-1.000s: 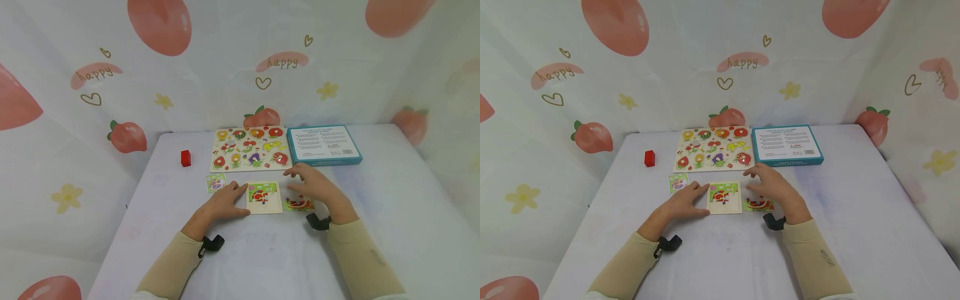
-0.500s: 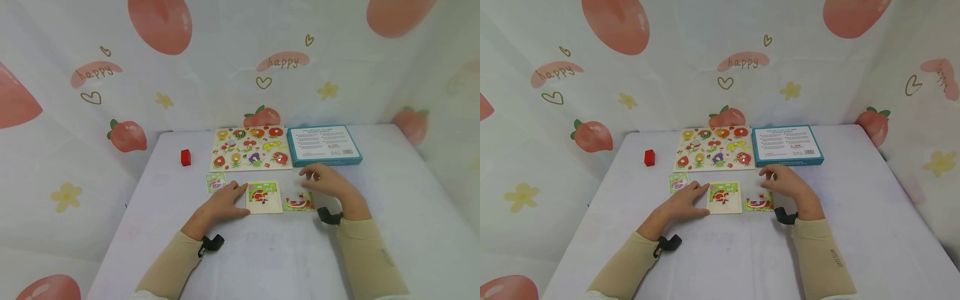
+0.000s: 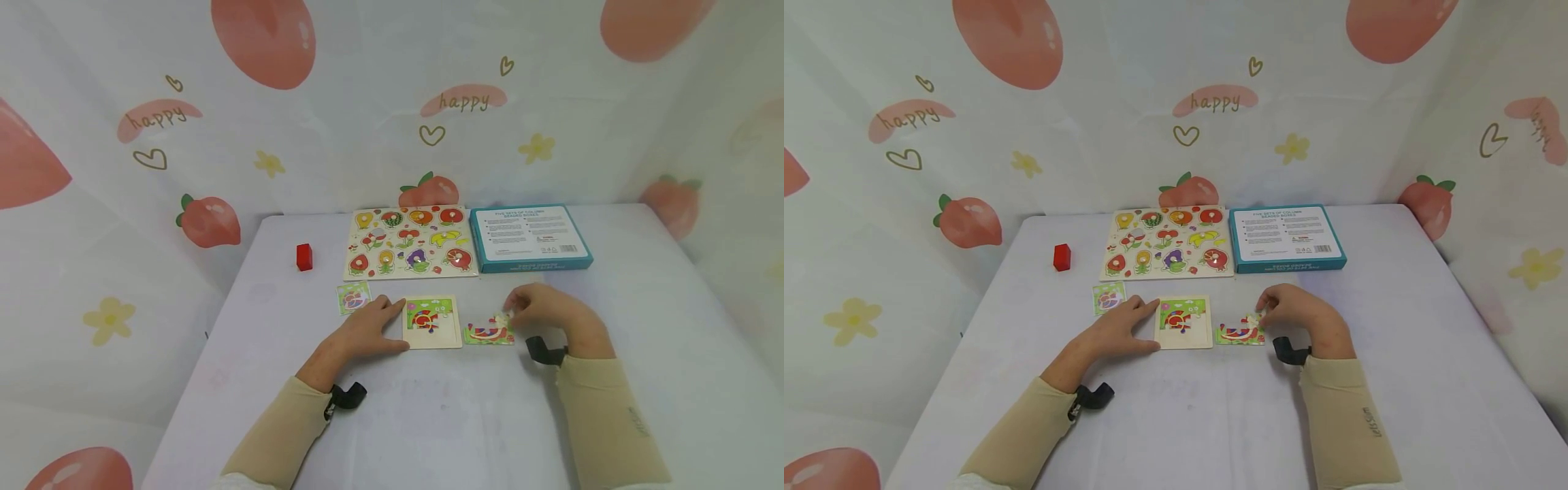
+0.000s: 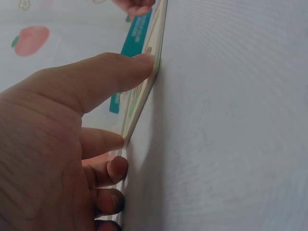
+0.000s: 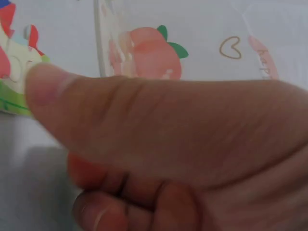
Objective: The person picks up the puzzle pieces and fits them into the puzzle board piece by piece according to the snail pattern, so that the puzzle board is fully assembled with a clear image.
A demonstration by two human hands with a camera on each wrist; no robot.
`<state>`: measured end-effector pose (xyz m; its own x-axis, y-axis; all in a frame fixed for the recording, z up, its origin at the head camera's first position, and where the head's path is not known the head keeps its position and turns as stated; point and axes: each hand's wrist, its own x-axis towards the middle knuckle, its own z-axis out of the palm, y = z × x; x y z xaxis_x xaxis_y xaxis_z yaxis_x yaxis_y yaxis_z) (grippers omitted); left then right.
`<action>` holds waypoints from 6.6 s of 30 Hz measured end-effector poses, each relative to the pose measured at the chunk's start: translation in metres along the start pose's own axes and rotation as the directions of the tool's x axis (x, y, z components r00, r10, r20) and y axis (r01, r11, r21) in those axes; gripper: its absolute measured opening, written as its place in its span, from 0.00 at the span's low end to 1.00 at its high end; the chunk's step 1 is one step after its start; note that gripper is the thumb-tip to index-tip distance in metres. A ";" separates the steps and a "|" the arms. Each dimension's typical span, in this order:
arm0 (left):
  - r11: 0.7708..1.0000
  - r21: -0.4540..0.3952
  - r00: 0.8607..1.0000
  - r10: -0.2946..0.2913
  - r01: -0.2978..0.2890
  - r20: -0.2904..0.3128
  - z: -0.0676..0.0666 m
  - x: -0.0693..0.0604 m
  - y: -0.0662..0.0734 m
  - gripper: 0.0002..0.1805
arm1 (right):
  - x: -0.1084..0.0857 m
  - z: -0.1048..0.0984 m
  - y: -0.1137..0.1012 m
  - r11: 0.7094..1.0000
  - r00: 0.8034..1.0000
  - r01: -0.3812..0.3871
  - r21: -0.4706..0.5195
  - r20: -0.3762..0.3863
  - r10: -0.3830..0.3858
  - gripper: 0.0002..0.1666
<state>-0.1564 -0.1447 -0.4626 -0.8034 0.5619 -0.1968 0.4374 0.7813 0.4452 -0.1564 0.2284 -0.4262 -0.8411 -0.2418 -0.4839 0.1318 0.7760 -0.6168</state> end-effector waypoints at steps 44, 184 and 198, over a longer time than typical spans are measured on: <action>1.000 -0.007 1.000 0.014 -0.014 -0.003 -0.002 0.000 0.002 0.49 | -0.013 -0.008 -0.020 0.997 0.978 0.073 0.025 -0.196 -0.067 0.20; 1.000 0.017 0.999 -0.027 0.026 0.030 -0.003 -0.001 0.005 0.49 | 0.030 0.068 -0.063 0.925 0.940 0.279 -0.258 -0.124 -0.318 0.21; 1.000 0.019 1.000 -0.016 0.015 0.021 0.000 -0.001 0.002 0.48 | 0.014 0.046 -0.054 0.984 0.992 0.115 -0.136 -0.038 -0.121 0.15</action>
<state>-0.1545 -0.1440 -0.4614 -0.8014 0.5551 -0.2225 0.4324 0.7949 0.4257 -0.1506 0.1563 -0.4282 -0.8703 -0.3118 -0.3813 -0.0383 0.8147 -0.5786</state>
